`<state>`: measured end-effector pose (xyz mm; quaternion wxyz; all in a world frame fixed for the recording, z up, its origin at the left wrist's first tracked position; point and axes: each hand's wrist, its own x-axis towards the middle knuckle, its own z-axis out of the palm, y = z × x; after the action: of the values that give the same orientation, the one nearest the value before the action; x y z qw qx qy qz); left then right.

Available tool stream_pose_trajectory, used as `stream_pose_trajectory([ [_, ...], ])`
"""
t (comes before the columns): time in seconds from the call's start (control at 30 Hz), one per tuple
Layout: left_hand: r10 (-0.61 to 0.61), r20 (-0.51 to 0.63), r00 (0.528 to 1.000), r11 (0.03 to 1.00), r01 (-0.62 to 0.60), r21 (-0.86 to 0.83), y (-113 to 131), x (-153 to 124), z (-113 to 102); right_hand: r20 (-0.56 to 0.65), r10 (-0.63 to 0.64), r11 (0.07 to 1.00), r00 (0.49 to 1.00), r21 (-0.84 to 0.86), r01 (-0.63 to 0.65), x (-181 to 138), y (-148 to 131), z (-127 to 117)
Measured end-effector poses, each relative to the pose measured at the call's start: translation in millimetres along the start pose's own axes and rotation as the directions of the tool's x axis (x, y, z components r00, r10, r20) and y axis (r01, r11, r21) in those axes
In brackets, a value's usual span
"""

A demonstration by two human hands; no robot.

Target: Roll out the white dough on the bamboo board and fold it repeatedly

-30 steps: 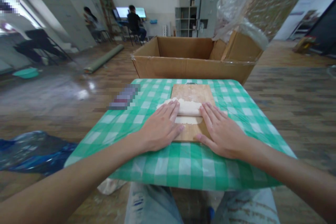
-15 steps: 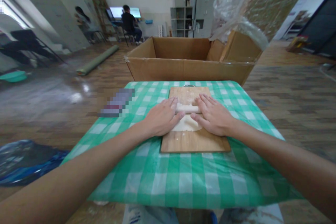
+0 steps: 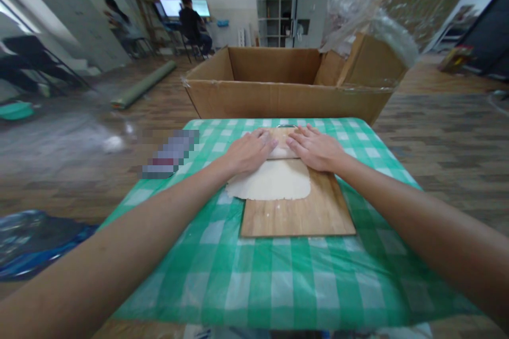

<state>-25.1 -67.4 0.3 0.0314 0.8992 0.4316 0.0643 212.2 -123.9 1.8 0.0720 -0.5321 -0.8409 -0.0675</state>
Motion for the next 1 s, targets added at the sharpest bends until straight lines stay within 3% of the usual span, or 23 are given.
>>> stream_pose_trajectory([
  [0.1,0.016,-0.034,0.999,1.0,-0.015,0.02,5,-8,-1,-0.009,-0.005,1.0,1.0,-0.013,0.005,-7,-8,-3],
  [0.3,0.115,-0.07,0.991,0.99,-0.109,0.086,23,-49,-5,-0.026,0.118,0.992,0.993,0.037,-0.117,-48,-37,-13],
  [0.5,0.205,-0.036,0.978,0.969,-0.197,0.152,39,-94,-13,-0.058,0.081,0.996,0.995,0.033,-0.079,-96,-68,-22],
  [0.73,0.244,-0.101,0.965,0.962,-0.228,0.148,56,-142,-15,-0.079,0.009,0.998,0.997,0.065,-0.004,-136,-86,-29],
  [1.0,0.259,-0.088,0.962,0.963,-0.25,0.103,62,-162,-23,-0.06,-0.077,0.991,0.995,0.102,0.083,-155,-88,-39],
])
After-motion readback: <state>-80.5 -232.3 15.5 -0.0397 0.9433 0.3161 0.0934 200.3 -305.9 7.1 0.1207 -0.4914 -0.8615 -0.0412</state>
